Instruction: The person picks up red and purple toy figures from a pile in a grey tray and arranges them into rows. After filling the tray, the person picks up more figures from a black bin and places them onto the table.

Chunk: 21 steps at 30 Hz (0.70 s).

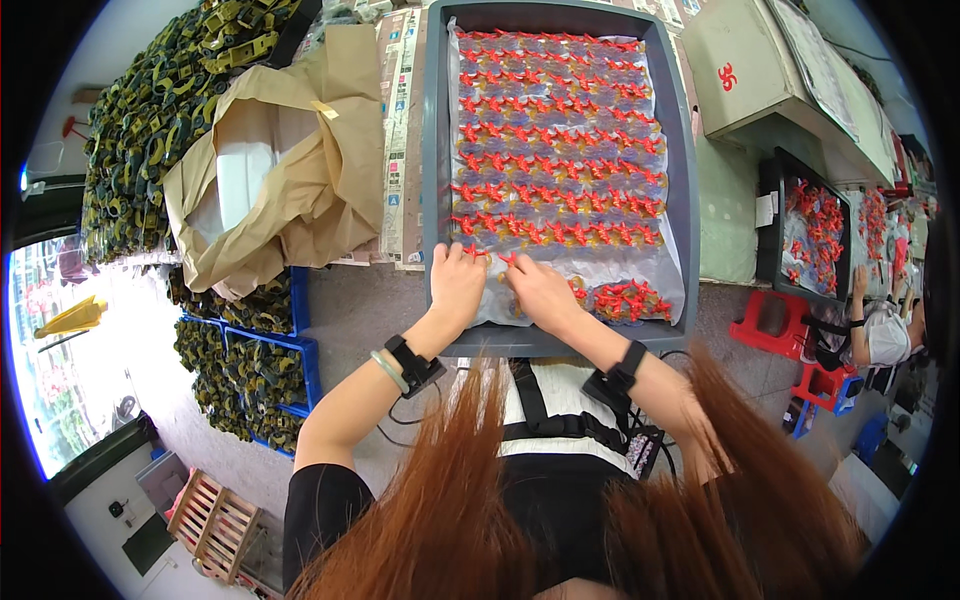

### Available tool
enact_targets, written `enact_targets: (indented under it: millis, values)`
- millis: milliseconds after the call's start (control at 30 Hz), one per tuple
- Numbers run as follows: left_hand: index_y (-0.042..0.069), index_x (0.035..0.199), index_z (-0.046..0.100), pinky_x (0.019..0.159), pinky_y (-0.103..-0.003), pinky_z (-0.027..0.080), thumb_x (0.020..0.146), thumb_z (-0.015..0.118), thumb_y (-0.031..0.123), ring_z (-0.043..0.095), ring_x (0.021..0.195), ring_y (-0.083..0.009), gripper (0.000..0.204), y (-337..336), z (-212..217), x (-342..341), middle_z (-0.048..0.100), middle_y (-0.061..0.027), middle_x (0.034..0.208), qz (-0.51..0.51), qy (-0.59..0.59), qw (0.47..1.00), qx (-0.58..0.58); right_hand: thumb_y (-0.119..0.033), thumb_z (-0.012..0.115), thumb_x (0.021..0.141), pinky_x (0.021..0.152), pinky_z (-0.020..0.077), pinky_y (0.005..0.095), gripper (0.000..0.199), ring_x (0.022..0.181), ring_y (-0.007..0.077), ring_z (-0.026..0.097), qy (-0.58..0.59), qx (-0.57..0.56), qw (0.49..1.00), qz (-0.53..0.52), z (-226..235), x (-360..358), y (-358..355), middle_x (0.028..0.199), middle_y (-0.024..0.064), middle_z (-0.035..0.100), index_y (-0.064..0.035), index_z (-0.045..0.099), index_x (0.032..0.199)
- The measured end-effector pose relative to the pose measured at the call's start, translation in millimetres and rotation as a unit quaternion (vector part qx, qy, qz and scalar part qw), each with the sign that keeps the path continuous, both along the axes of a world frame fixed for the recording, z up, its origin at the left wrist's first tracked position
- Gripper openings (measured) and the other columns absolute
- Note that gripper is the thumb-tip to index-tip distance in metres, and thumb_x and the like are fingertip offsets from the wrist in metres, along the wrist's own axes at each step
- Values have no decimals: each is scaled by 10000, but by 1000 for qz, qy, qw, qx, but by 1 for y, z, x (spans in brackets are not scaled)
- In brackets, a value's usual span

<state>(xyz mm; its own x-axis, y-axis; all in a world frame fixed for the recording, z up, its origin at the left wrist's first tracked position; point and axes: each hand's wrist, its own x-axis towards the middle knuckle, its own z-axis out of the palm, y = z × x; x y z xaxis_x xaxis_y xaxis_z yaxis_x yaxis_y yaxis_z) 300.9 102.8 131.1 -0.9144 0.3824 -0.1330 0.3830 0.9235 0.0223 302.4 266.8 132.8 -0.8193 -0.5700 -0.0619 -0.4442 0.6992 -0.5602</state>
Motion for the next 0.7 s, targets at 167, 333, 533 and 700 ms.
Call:
enact_targets:
  millis: [167,333,533,700]
  values:
    - [91,682,617,847,-360,301,685,547,127,512,882,-190,79,1,-4,-6,615,-47,677,-15,9,999,-49,-98,511,740,734,454,364,160,835,245,569,57,67,995,46,-30,-12,-30,878,97,529,-35,545,883]
    - [75,724,614,861,-362,299,694,545,131,512,889,-195,93,1,-6,-11,616,-42,701,-15,-45,996,-75,-98,511,758,740,452,385,176,867,271,562,-7,81,994,68,-27,-21,-23,919,107,535,-39,550,919]
    - [55,889,559,778,-366,401,728,562,165,551,866,-275,195,16,8,5,575,-125,866,20,-138,986,93,-154,542,771,715,448,434,207,813,344,566,-132,-5,989,-72,-3,-34,66,857,178,586,-23,546,932]
    - [38,996,472,712,-441,446,779,592,246,569,854,-342,324,49,-6,13,582,-161,863,89,-317,926,184,-308,626,745,685,457,418,304,786,340,580,-209,72,974,-53,11,-8,71,801,163,604,-37,552,862]
